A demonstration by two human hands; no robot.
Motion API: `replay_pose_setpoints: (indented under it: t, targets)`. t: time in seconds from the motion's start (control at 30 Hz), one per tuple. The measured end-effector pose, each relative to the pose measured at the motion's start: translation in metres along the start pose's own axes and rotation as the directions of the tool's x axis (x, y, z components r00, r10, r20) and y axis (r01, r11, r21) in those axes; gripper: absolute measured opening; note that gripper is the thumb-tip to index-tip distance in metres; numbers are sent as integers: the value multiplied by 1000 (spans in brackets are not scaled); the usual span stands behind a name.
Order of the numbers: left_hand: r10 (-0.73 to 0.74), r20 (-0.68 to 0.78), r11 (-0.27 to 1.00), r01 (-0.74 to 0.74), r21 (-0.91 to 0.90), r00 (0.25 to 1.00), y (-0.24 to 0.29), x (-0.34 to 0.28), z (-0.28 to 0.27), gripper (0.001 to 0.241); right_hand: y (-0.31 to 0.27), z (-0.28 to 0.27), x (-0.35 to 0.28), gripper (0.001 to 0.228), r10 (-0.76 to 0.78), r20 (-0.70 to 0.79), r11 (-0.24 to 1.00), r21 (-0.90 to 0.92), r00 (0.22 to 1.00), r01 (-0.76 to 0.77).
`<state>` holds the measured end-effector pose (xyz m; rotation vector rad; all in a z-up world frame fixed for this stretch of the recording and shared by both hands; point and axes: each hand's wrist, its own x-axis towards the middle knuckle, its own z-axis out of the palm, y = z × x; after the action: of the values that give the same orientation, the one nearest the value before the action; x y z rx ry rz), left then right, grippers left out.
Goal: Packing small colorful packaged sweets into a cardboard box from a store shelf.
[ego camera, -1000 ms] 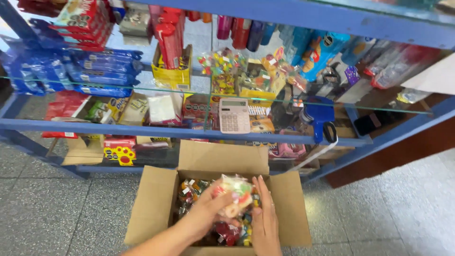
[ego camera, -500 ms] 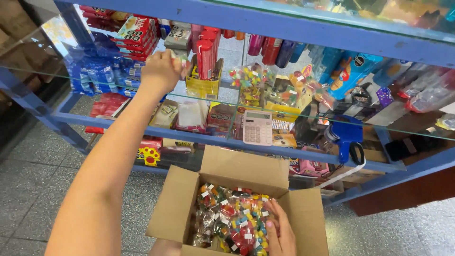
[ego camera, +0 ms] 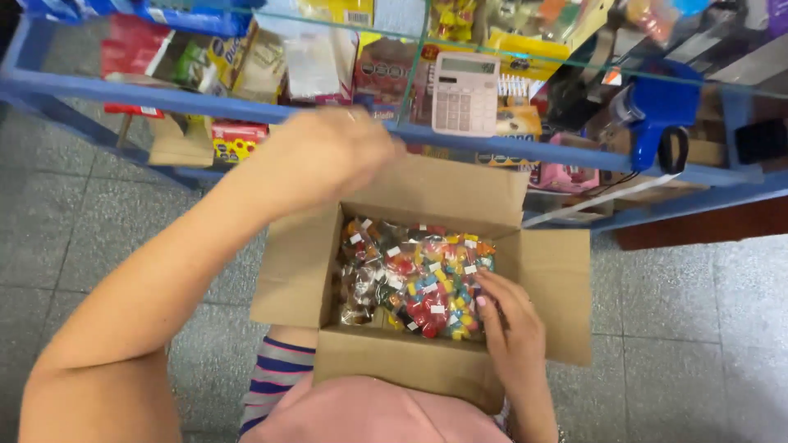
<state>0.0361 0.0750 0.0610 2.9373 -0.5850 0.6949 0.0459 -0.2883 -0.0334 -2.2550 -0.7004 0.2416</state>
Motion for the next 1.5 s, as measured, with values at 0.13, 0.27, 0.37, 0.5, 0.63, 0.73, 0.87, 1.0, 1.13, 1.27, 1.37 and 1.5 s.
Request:
replay_pose_setpoints:
  t: [0.13,0.27,0.37,0.5,0.63,0.73,0.87,1.0,1.13,1.27,1.37,1.5]
  targets:
    - [216,552,973,-129,-192,805,28,-35,88,17,-1,-5,3,31,-76,-74,996,-46,994,72]
    - [175,654,985,-122,-126,736,29,-57,118,23,3,-8,0,27,-84,-133,996,-35,987,80]
    - [136,696,981,2,-194,705,29,-53,103,27,13,-8,0,27,-79,-172,994,-90,982,64]
    - [83,579,983,29,-181,811,26,-56,98,17,19,-2,10,22,33,-259,973,230,965,28]
    - [70,519,996,-29,-87,852,35,-60,115,12,14,4,14,24,141,-341,890,456,929,32]
    - [158,452,983,-97,-155,878,53,-52,115,11,3,0,14,44,88,-289,977,212,953,-26]
    - [207,365,960,-117,-252,908,69,-35,120,14,-5,-4,25,77,367,-121,930,71,922,-360]
    - [130,63,914,-95,-395,989,74,-36,136,21,-5,-6,29,79,521,52,834,185,852,-521]
    - [-222,-105,854,141,-501,969,72,-45,122,29,-11,3,22,94,518,-89,822,326,851,-466]
    - [-423,-142,800,296,-521,895,66,-57,131,28,18,8,18,58,445,-108,877,255,889,-408]
    - [-267,-66,806,186,-562,961,80,-48,125,26,6,10,19,67,472,-99,844,338,876,-417]
    - [90,300,785,118,-609,950,123,-40,123,24,20,12,15,51,340,-217,925,250,915,-285]
